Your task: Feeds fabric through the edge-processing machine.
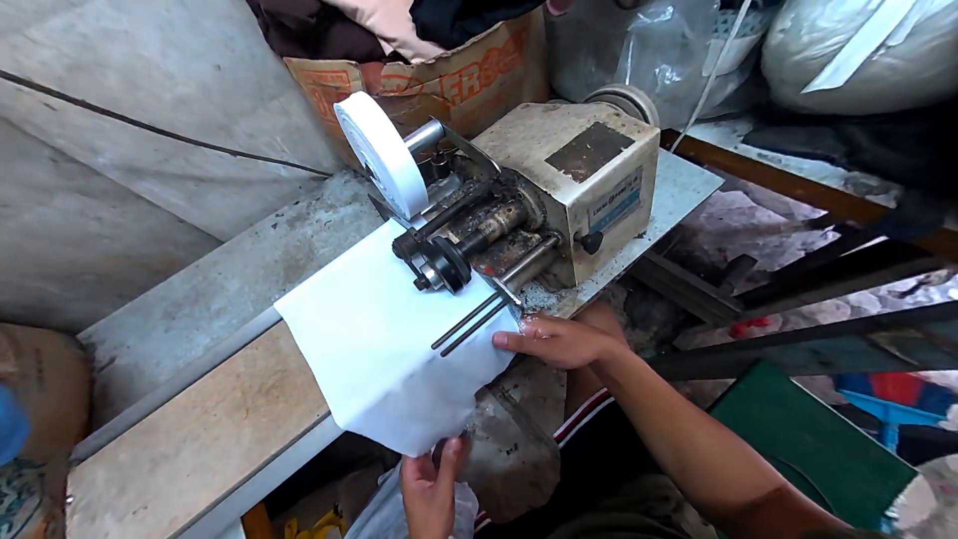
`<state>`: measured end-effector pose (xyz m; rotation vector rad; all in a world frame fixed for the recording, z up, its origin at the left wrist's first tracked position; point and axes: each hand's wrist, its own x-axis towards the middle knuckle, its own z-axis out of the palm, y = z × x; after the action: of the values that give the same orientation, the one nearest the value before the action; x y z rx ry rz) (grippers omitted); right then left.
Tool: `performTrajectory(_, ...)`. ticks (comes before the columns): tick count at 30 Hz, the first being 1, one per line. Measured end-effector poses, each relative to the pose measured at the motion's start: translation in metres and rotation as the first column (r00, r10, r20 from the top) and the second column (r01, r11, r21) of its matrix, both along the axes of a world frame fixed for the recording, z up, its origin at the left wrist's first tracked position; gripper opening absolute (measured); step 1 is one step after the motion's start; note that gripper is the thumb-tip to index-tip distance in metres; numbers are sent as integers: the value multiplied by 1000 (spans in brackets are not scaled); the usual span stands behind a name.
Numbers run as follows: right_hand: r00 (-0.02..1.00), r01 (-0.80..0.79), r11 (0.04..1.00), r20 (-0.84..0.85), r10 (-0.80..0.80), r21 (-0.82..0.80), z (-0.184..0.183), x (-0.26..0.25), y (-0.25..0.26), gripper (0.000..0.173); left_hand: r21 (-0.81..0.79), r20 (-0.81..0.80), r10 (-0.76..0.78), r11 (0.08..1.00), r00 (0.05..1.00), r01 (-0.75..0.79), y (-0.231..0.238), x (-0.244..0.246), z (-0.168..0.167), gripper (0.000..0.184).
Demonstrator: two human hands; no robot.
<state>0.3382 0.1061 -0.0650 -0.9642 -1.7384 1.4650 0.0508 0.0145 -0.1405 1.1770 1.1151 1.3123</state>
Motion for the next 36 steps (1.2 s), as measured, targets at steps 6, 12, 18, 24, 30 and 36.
performTrajectory(6,1000,-1,1000,10,1,-11,1,0,0,39,31,-31,54,998,998,-53,0,0,-3,40)
performTrajectory(12,1000,3,1000,6,-3,-15,1,0,0,39,1,-7,7,1000,1000,-7,-2,3,-2,37)
performTrajectory(18,1000,-4,1000,22,4,-13,1,0,0,40,-22,-3,-4,1000,1000,4,-3,9,-1,37)
performTrajectory(24,998,3,1000,61,-2,-25,2,0,0,42,5,-4,60,998,998,-60,0,5,-6,57)
performTrajectory(30,999,1,999,52,1,-37,3,0,0,40,24,17,47,999,999,-47,0,4,-5,54)
performTrajectory(36,1000,-7,999,22,8,-31,0,0,0,40,62,-7,45,997,999,-45,7,-7,-15,74)
